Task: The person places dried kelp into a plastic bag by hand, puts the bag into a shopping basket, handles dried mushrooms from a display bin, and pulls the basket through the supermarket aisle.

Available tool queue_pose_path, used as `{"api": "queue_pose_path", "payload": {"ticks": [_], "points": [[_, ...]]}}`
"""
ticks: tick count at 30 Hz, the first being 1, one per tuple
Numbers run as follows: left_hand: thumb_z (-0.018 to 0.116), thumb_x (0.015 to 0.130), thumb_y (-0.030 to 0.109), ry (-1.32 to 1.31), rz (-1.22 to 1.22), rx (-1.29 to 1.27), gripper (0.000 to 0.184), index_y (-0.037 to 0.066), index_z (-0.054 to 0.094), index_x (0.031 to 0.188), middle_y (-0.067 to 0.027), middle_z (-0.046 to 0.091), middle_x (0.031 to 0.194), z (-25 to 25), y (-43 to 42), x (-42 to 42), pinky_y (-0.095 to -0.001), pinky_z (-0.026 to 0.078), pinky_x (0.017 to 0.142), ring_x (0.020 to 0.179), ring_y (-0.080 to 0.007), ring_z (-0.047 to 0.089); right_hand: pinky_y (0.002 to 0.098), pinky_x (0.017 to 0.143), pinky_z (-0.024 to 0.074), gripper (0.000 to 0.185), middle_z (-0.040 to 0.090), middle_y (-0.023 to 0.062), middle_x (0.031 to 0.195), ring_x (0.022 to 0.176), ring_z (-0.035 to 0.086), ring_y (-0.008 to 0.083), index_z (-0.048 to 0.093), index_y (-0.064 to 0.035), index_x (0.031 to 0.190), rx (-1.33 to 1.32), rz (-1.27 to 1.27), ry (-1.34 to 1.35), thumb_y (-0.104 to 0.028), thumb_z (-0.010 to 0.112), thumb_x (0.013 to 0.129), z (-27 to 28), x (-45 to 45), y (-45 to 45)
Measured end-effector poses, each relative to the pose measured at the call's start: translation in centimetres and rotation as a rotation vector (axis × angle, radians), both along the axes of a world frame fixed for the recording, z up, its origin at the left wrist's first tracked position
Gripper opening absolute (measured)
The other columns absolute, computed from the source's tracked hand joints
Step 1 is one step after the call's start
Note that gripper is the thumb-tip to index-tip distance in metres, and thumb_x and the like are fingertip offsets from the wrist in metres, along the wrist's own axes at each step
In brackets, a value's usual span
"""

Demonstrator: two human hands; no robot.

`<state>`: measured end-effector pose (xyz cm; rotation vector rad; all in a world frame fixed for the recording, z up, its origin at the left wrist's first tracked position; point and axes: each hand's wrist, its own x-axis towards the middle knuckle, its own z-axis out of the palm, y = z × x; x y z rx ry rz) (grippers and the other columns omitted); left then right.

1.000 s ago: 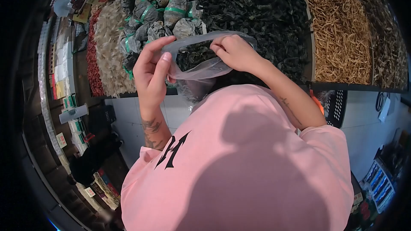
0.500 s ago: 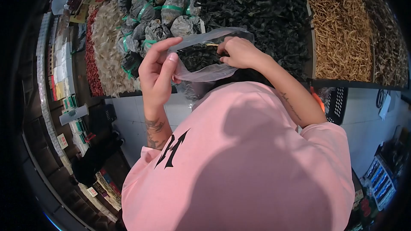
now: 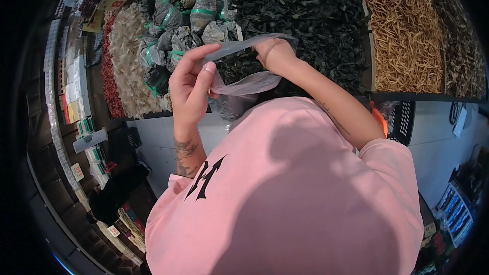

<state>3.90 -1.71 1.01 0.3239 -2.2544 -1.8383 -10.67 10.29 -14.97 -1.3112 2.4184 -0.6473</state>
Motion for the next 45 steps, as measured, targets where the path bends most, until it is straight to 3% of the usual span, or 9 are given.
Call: {"api": "queue_pose_path", "payload": {"ticks": [5, 13, 19, 27, 31, 35, 37, 41, 45], "points": [[0.053, 0.096, 0.005, -0.016, 0.012, 0.002, 0.028, 0.000, 0.059, 0.123, 0.0032, 0.052, 0.066, -0.3, 0.0, 0.0, -0.0186, 0.040, 0.046, 0.054, -0.0023, 0.047, 0.0452, 0.075, 0.0532, 0.019, 0.069, 0.0185, 0.087, 0.084, 0.068, 0.0348, 0.067, -0.0039, 0.091, 0.108, 0.016, 0.119, -0.019, 0.068, 0.080, 0.6, 0.2, -0.6], [0.053, 0.096, 0.005, -0.043, 0.068, 0.008, 0.027, 0.000, 0.060, 0.122, 0.0025, 0.053, 0.067, -0.4, -0.4, 0.5, -0.0190, 0.040, 0.046, 0.054, -0.0027, 0.048, 0.0458, 0.070, 0.0528, 0.015, 0.068, 0.0170, 0.079, 0.078, 0.067, 0.0356, 0.065, -0.0029, 0.083, -0.169, -0.077, 0.084, -0.013, 0.067, 0.072, 0.3, 0.0, 1.0], [0.053, 0.096, 0.005, -0.019, 0.113, 0.001, 0.027, 0.000, 0.061, 0.121, 0.0013, 0.055, 0.069, -0.8, -0.4, 0.2, -0.0194, 0.040, 0.045, 0.053, -0.0029, 0.048, 0.0439, 0.078, 0.0523, 0.012, 0.063, 0.0126, 0.096, 0.091, 0.064, 0.0337, 0.065, -0.0026, 0.092, -0.224, -0.127, 0.052, -0.005, 0.062, 0.080, 4.1, -0.8, 3.2], [0.053, 0.097, 0.006, -0.014, 0.074, -0.059, 0.026, 0.001, 0.061, 0.121, 0.0021, 0.054, 0.067, -0.8, -0.4, -0.3, -0.0198, 0.038, 0.046, 0.053, -0.0031, 0.048, 0.0392, 0.075, 0.0513, 0.012, 0.065, 0.0123, 0.088, 0.087, 0.063, 0.0322, 0.065, -0.0011, 0.089, -0.403, -0.066, 0.018, 0.003, 0.063, 0.078, 5.4, -1.7, 5.5], [0.053, 0.098, 0.008, -0.029, 0.034, -0.034, 0.026, 0.003, 0.060, 0.123, 0.0041, 0.053, 0.069, -0.7, -0.5, -0.5, -0.0185, 0.037, 0.048, 0.057, -0.0017, 0.047, 0.0270, 0.069, 0.0509, 0.013, 0.067, 0.0082, 0.088, 0.077, 0.065, 0.0154, 0.070, -0.0001, 0.094, -0.522, -0.247, -0.234, 0.000, 0.065, 0.082, 7.6, -2.2, 6.5], [0.058, 0.096, 0.009, -0.053, 0.046, -0.070, 0.025, 0.002, 0.061, 0.120, 0.0037, 0.053, 0.068, -1.0, -0.4, -0.7, -0.0191, 0.036, 0.048, 0.055, -0.0022, 0.046, 0.0260, 0.079, 0.0528, 0.012, 0.069, 0.0066, 0.091, 0.086, 0.066, 0.0138, 0.071, 0.0011, 0.095, -0.673, -0.303, -0.412, 0.001, 0.066, 0.084, 8.9, -1.7, 6.7], [0.060, 0.096, 0.010, -0.072, 0.057, -0.103, 0.024, 0.001, 0.062, 0.118, 0.0045, 0.054, 0.069, -1.1, -0.2, -1.0, -0.0185, 0.035, 0.048, 0.056, -0.0017, 0.045, 0.0246, 0.069, 0.0518, 0.013, 0.070, 0.0068, 0.089, 0.076, 0.065, 0.0123, 0.072, -0.0001, 0.094, -0.902, -0.307, -0.475, 0.001, 0.067, 0.081, 9.6, -1.2, 6.5], [0.066, 0.093, 0.014, -0.115, -0.004, -0.153, 0.021, -0.001, 0.067, 0.108, 0.0046, 0.060, 0.076, -1.3, 0.1, -1.1, -0.0169, 0.032, 0.052, 0.061, -0.0009, 0.044, 0.0253, 0.068, 0.0516, 0.013, 0.070, 0.0085, 0.089, 0.079, 0.066, 0.0160, 0.071, 0.0000, 0.090, -0.905, -0.230, -0.155, 0.005, 0.069, 0.078, 11.0, -0.4, 6.4], [0.067, 0.093, 0.015, -0.147, -0.024, -0.119, 0.021, -0.002, 0.067, 0.105, 0.0036, 0.061, 0.078, -1.0, 1.0, -1.6, -0.0178, 0.034, 0.053, 0.065, -0.0009, 0.047, 0.0275, 0.069, 0.0527, 0.012, 0.069, 0.0098, 0.089, 0.080, 0.067, 0.0190, 0.070, 0.0003, 0.089, -0.911, -0.161, -0.169, 0.006, 0.068, 0.078, 11.8, 0.6, 6.1]]}}
